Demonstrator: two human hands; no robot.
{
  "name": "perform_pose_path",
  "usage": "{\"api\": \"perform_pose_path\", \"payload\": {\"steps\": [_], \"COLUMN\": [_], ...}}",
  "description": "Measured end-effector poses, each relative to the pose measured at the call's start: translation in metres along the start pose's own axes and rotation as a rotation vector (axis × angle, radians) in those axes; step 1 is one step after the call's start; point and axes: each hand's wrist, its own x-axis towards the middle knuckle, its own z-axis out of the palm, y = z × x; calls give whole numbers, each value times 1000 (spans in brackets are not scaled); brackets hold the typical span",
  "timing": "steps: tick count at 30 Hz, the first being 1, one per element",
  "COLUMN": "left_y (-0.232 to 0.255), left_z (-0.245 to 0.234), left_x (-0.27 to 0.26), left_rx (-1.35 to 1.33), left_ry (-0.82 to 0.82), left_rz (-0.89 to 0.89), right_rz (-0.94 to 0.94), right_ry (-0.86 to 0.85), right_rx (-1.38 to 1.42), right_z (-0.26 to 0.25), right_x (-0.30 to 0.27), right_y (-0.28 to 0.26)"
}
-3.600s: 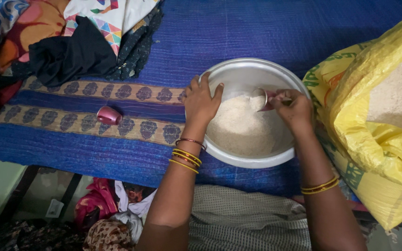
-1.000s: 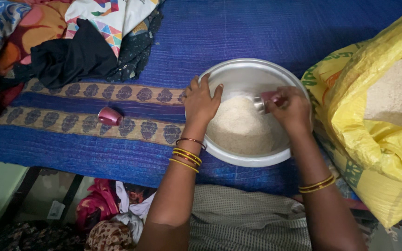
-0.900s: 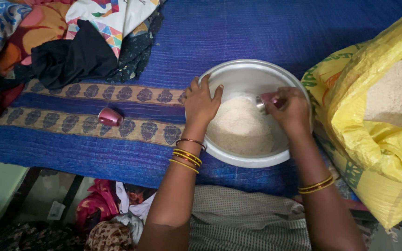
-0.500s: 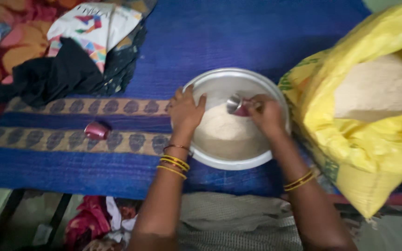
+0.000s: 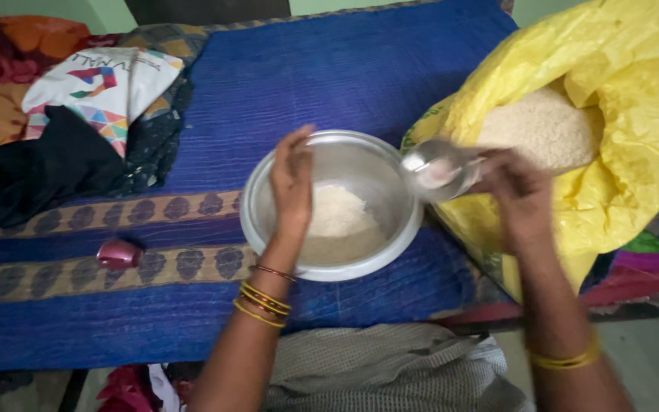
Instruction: The person repeatedly scoops rice from a large yellow sack using a small metal cup and pours it into a silver metal bowl. The person continues this process until the bowl is nearly full.
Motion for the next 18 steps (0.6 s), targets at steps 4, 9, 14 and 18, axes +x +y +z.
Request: {"api": "perform_pose_path", "payload": {"steps": [4, 9, 14, 18], "left_y": [41, 68, 56, 27], "left_z": [84, 188, 268, 291], "left_x": [-20, -56, -61, -50], "left_rx": [-487, -779, -350, -423], "left_ry": [-236, -550, -431, -211], "left_rz": [-106, -400, -735, -726], "right_rz": [-151, -47, -222, -366], "right_ry": [195, 243, 93, 79], "right_rx": [-271, -816, -1148, -1246], "right_z": [-79, -131, -127, -113], "right_x": [24, 80, 98, 82], "right_y": [-33, 8, 47, 40]}}
